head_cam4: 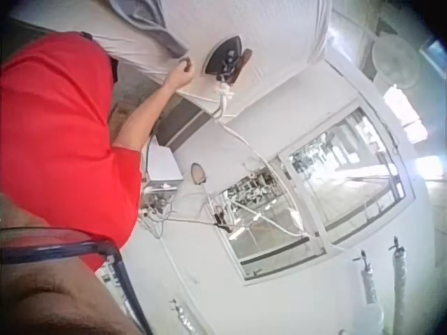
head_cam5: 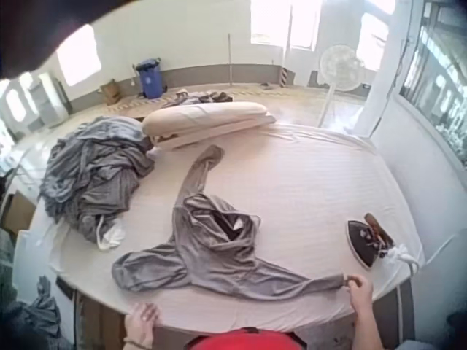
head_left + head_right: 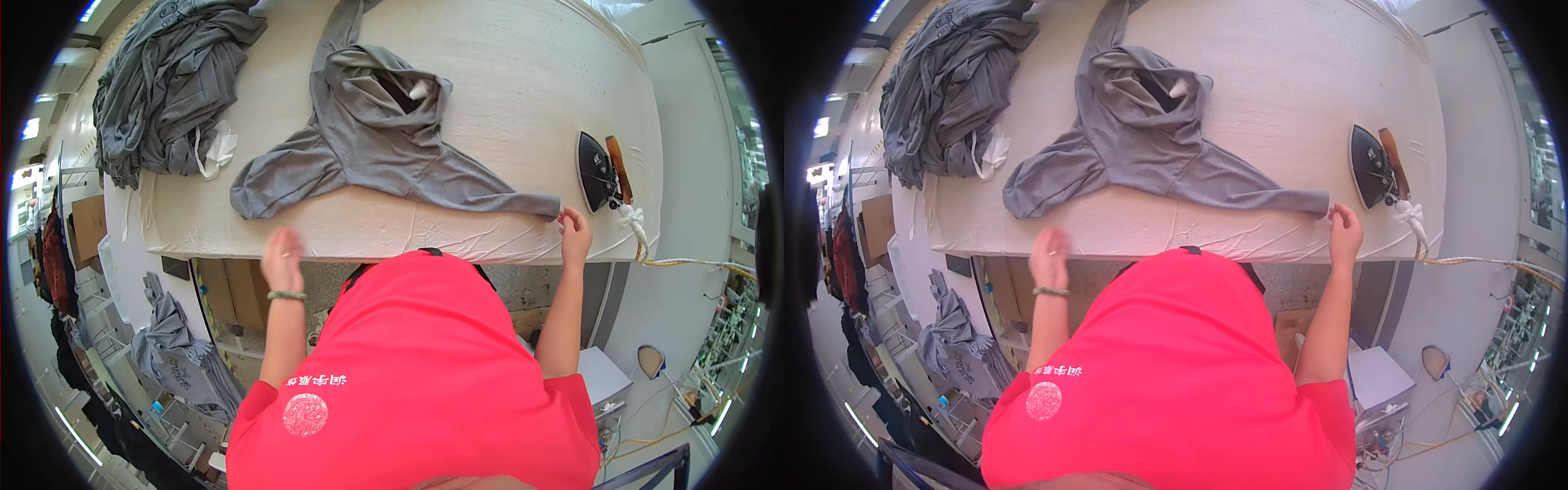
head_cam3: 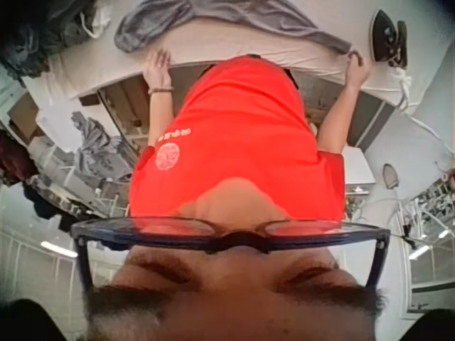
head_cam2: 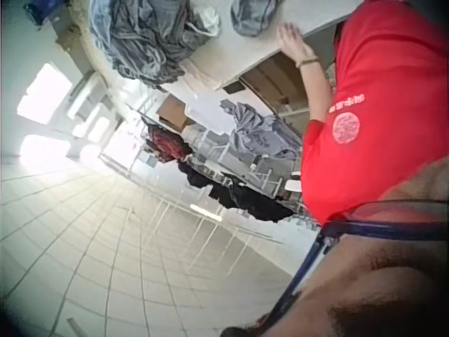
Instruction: The recorder irons and folds a series of grey sweatshirts on a professional ironing table in a factory.
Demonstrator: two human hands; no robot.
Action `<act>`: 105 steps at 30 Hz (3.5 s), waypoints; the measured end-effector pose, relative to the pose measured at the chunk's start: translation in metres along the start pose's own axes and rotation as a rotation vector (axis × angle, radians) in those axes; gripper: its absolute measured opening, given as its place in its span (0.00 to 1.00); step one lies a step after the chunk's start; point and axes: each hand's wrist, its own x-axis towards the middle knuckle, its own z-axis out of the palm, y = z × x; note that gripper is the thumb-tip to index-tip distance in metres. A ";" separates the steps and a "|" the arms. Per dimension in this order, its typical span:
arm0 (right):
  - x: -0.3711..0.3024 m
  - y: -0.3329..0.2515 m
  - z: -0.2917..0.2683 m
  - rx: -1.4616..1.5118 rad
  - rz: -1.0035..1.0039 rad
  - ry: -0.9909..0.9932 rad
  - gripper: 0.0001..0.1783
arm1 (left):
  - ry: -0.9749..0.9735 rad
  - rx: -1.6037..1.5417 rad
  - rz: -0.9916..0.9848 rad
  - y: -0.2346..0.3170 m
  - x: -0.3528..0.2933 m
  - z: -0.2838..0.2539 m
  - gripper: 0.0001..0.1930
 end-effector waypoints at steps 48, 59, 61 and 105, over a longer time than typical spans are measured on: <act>0.071 -0.192 -0.077 -0.093 0.015 -0.887 0.20 | -0.213 -0.230 -0.188 -0.022 0.006 0.128 0.10; 0.097 -0.061 -0.070 -0.105 0.058 -0.924 0.22 | 0.048 0.607 0.154 -0.081 -0.066 0.135 0.11; 0.090 -0.036 -0.058 -0.046 0.048 -0.845 0.23 | 0.143 1.050 0.288 -0.085 -0.067 0.134 0.11; 0.038 -0.023 -0.015 -0.685 -0.774 -0.286 0.35 | -1.049 1.194 1.484 -0.145 -0.121 0.359 0.21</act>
